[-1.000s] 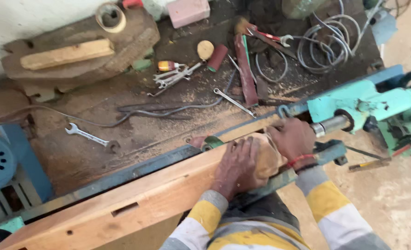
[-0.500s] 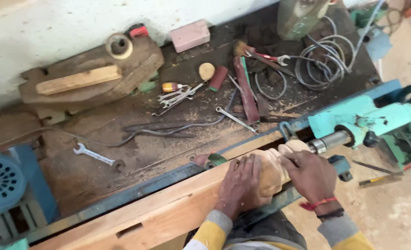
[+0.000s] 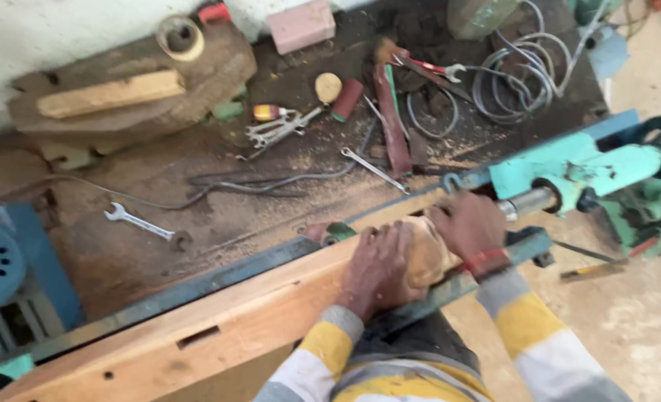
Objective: The person uses a lathe to turn a piece of wood, applying a handheld tool to create decorative grooves and then using a sanding block against the rotating surface.
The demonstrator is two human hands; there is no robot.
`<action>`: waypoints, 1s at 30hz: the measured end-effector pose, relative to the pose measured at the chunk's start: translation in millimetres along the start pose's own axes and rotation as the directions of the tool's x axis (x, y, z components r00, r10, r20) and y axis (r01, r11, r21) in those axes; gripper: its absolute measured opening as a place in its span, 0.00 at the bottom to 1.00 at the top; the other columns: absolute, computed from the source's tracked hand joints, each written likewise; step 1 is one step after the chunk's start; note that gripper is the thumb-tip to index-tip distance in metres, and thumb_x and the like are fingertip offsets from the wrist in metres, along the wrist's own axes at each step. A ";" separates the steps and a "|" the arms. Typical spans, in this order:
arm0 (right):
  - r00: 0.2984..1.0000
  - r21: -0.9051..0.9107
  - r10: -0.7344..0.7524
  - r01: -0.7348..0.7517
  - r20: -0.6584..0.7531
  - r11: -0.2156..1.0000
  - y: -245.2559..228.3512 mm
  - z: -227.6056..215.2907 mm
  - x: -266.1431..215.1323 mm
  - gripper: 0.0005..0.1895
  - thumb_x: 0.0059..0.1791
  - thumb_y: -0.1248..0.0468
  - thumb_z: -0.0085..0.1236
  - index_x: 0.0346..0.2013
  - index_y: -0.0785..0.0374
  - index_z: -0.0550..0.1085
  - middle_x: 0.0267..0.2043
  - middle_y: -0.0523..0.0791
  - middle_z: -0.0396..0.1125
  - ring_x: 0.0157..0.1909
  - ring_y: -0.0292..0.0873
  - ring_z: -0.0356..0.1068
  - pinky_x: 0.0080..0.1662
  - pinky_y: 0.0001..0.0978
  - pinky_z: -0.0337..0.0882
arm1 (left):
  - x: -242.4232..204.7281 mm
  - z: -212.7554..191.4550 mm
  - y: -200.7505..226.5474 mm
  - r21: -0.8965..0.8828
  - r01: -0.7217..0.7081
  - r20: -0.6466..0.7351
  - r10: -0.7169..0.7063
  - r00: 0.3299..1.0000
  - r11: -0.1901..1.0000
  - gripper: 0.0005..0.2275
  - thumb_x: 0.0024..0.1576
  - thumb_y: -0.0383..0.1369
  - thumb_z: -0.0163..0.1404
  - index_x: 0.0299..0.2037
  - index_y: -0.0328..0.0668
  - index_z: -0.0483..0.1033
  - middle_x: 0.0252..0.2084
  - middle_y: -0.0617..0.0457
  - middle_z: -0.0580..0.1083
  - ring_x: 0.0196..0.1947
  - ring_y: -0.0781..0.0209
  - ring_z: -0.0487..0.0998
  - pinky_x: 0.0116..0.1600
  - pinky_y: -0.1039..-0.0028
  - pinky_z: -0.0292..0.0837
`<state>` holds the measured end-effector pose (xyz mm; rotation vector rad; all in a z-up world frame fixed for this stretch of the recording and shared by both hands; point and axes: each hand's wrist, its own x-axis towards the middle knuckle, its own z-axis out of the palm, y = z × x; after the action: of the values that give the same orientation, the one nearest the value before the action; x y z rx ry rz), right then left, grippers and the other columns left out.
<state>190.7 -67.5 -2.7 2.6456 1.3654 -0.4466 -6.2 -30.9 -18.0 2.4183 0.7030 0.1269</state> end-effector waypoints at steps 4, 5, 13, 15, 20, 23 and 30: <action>0.994 0.248 -0.014 0.040 -0.105 0.968 2.6 -8.9 -22.5 0.19 0.47 0.45 0.55 0.33 0.54 0.83 0.32 0.52 0.75 0.34 0.60 0.75 0.37 0.54 0.73 | 5.9 -3.4 -0.5 -0.008 -0.045 -0.052 0.045 0.998 0.999 0.46 0.38 0.51 0.65 0.63 0.23 0.65 0.60 0.32 0.71 0.60 0.38 0.71 0.65 0.55 0.61; 0.985 0.269 -0.021 0.067 -0.169 0.961 4.6 -9.6 -31.0 0.19 0.45 0.46 0.55 0.33 0.55 0.83 0.33 0.52 0.76 0.34 0.60 0.75 0.36 0.54 0.73 | 2.7 -1.5 3.4 0.013 -0.045 -0.038 0.045 0.998 0.999 0.47 0.36 0.51 0.65 0.62 0.23 0.65 0.60 0.31 0.71 0.60 0.38 0.71 0.65 0.55 0.61; 0.992 0.192 -0.094 0.109 -0.084 0.975 2.5 -1.4 -8.5 0.18 0.47 0.46 0.55 0.32 0.54 0.83 0.34 0.50 0.76 0.37 0.59 0.76 0.40 0.53 0.73 | 9.6 -6.9 -2.0 -0.077 0.011 0.050 -0.007 0.999 0.997 0.44 0.38 0.51 0.65 0.61 0.25 0.66 0.59 0.34 0.71 0.61 0.39 0.70 0.66 0.56 0.61; 0.976 0.265 -0.099 0.149 -0.195 0.953 6.3 -6.9 -25.0 0.18 0.45 0.47 0.55 0.32 0.55 0.83 0.35 0.51 0.76 0.36 0.60 0.75 0.37 0.55 0.72 | 6.6 -13.8 5.1 -0.046 -0.020 0.005 0.021 1.000 0.999 0.46 0.35 0.51 0.67 0.60 0.22 0.65 0.59 0.29 0.69 0.60 0.35 0.69 0.65 0.55 0.59; 0.990 0.024 -0.127 0.129 -0.066 0.991 9.4 18.0 2.1 0.19 0.50 0.44 0.56 0.34 0.53 0.84 0.36 0.51 0.75 0.37 0.59 0.75 0.42 0.52 0.74 | 3.1 -10.4 -6.5 -0.072 -0.009 0.005 0.009 1.000 0.997 0.45 0.37 0.52 0.65 0.60 0.25 0.67 0.60 0.32 0.70 0.61 0.37 0.71 0.67 0.56 0.60; 0.999 -0.033 -0.015 0.013 -0.051 0.999 9.6 15.3 -4.2 0.26 0.51 0.39 0.58 0.32 0.59 0.81 0.35 0.52 0.75 0.39 0.57 0.76 0.42 0.49 0.75 | 0.7 -9.3 4.6 -0.066 -0.010 -0.031 0.008 0.999 0.998 0.45 0.35 0.51 0.66 0.59 0.25 0.67 0.59 0.31 0.71 0.60 0.35 0.70 0.66 0.54 0.59; 1.000 0.108 -0.001 0.004 -0.025 0.994 -3.2 -6.4 -11.0 0.19 0.48 0.44 0.56 0.33 0.53 0.83 0.36 0.49 0.76 0.39 0.57 0.76 0.42 0.51 0.73 | 3.6 8.5 -6.0 -0.064 -0.019 -0.024 0.017 1.000 0.998 0.46 0.38 0.52 0.65 0.62 0.24 0.66 0.59 0.31 0.71 0.61 0.36 0.71 0.68 0.52 0.58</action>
<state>183.3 -72.6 6.9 2.7443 1.3898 -0.5031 -3.7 -29.6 -28.6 2.3652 0.6774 0.1828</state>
